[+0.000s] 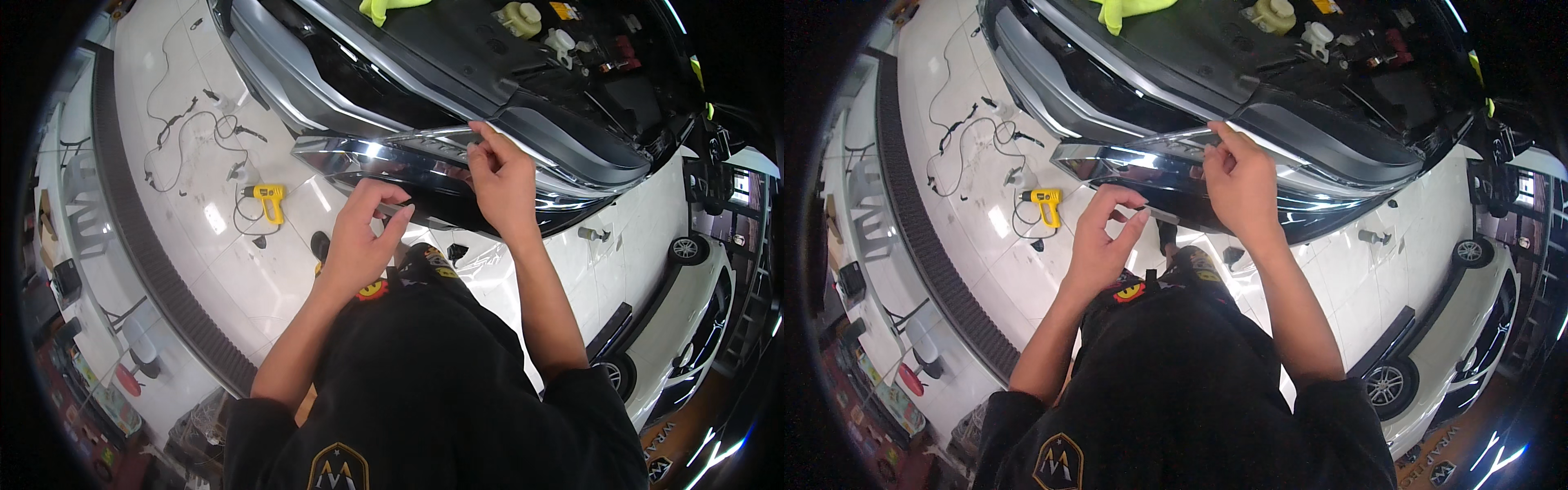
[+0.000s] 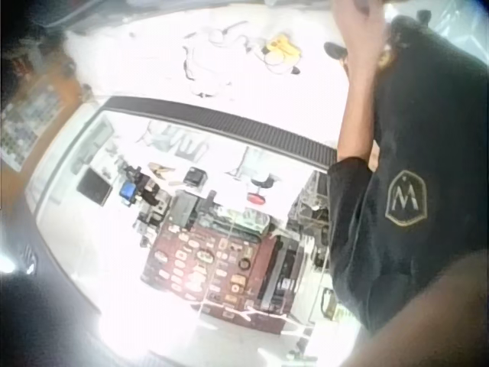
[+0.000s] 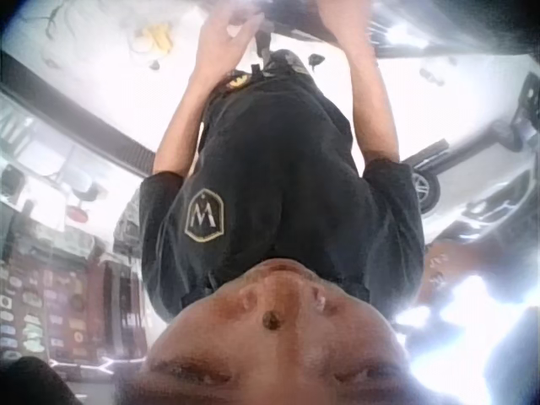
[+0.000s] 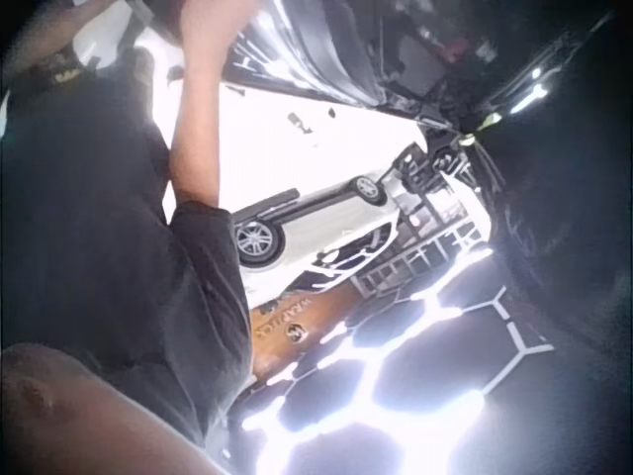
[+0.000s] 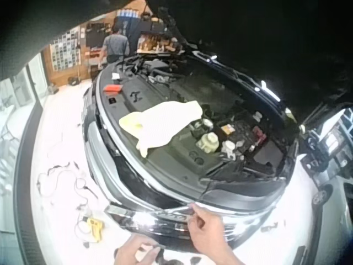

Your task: The person applies a transparent protective film to the front bumper of a black car. They use a yellow microfiber cloth to wipe the surface and a red squeegee to smooth the film, then use a metal tool to tuck edges into crevices. The person repeatedly wipes and adjusts the film along the bumper's contours.

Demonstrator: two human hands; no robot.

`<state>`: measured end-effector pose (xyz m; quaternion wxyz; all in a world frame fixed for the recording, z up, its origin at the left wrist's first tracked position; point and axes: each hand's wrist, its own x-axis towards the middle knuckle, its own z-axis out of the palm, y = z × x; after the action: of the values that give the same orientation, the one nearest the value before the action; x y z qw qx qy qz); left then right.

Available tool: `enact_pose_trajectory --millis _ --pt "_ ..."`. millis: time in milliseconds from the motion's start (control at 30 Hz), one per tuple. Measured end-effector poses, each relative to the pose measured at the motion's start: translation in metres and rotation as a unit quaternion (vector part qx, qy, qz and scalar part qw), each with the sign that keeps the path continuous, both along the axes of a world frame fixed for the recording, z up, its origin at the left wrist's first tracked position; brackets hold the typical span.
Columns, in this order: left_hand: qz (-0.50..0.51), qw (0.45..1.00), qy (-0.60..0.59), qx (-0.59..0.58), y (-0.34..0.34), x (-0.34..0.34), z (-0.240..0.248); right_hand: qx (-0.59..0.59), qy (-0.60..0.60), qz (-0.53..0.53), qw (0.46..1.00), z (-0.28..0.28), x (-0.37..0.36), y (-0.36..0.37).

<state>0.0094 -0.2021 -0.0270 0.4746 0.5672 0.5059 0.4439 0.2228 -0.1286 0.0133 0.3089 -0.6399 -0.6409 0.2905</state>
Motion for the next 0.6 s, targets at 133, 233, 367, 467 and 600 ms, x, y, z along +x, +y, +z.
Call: enact_pose_trajectory --millis 133,233,367,467,600 --pt "0.016 1.000 -0.025 -0.008 0.007 0.011 -0.004 -0.027 0.034 -0.004 0.999 0.000 0.003 0.004" --pt "0.018 1.000 -0.022 -0.013 0.011 0.015 -0.008 0.027 -0.074 0.046 0.996 0.006 0.004 0.002" --pt "0.018 1.000 0.003 0.004 0.015 0.021 -0.012 0.050 -0.228 0.087 0.968 0.015 0.000 -0.007" --pt "0.025 1.000 0.004 0.003 0.015 0.022 -0.016 0.039 -0.198 0.090 0.975 0.013 0.000 -0.005" --pt "0.035 0.999 -0.005 -0.014 0.015 0.019 -0.022 -0.051 -0.060 0.057 0.995 0.017 0.005 0.004"
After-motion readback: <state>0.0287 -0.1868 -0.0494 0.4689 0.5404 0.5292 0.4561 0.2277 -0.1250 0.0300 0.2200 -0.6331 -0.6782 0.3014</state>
